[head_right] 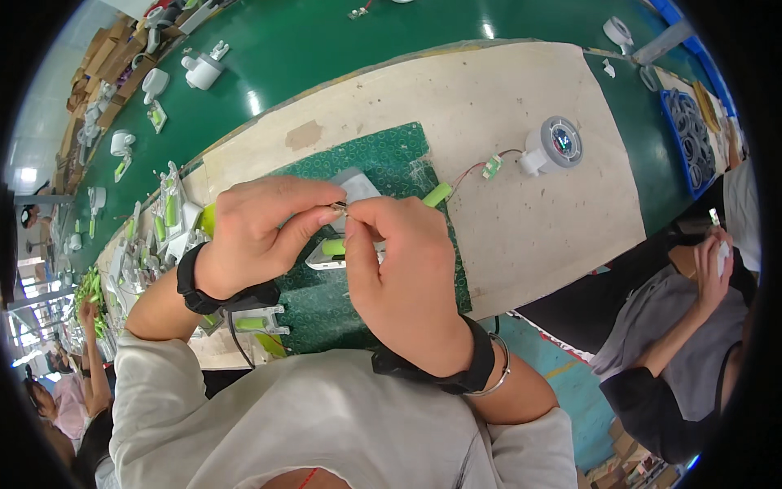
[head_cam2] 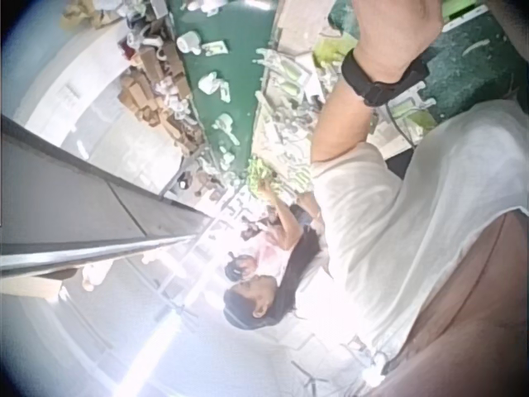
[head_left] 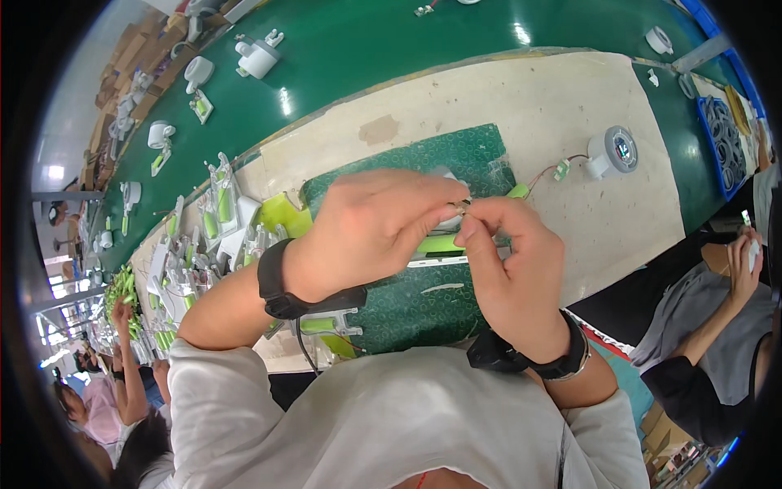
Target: Assembling small electronic portable fans by connecting batteries to circuit boards and placing them into plastic housings on a production line.
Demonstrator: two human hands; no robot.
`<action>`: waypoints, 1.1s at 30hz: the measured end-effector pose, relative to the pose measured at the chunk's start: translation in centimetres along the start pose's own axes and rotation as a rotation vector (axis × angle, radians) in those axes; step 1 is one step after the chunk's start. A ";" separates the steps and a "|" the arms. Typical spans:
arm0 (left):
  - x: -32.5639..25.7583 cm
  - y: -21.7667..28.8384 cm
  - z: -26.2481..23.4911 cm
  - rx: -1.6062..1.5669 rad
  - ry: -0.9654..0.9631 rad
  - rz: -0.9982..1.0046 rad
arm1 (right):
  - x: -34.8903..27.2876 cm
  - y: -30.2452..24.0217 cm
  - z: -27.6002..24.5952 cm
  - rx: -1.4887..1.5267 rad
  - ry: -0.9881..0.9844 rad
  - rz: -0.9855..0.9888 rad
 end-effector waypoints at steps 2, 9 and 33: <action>-0.4 0.0 0.2 0.010 -0.006 0.020 | -0.4 0.5 0.4 0.109 -0.024 0.118; -0.7 0.9 0.4 0.058 0.010 0.043 | -0.2 0.6 -0.1 0.260 -0.076 0.221; -1.4 -1.5 -1.4 -1.329 0.005 -0.658 | -2.9 5.6 -1.2 0.848 -0.079 0.440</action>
Point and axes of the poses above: each hand's wrist, its own x-axis towards the middle knuckle, its own z-axis out of the palm, y = z × x, the point moved 5 cm from there along x, towards the middle knuckle
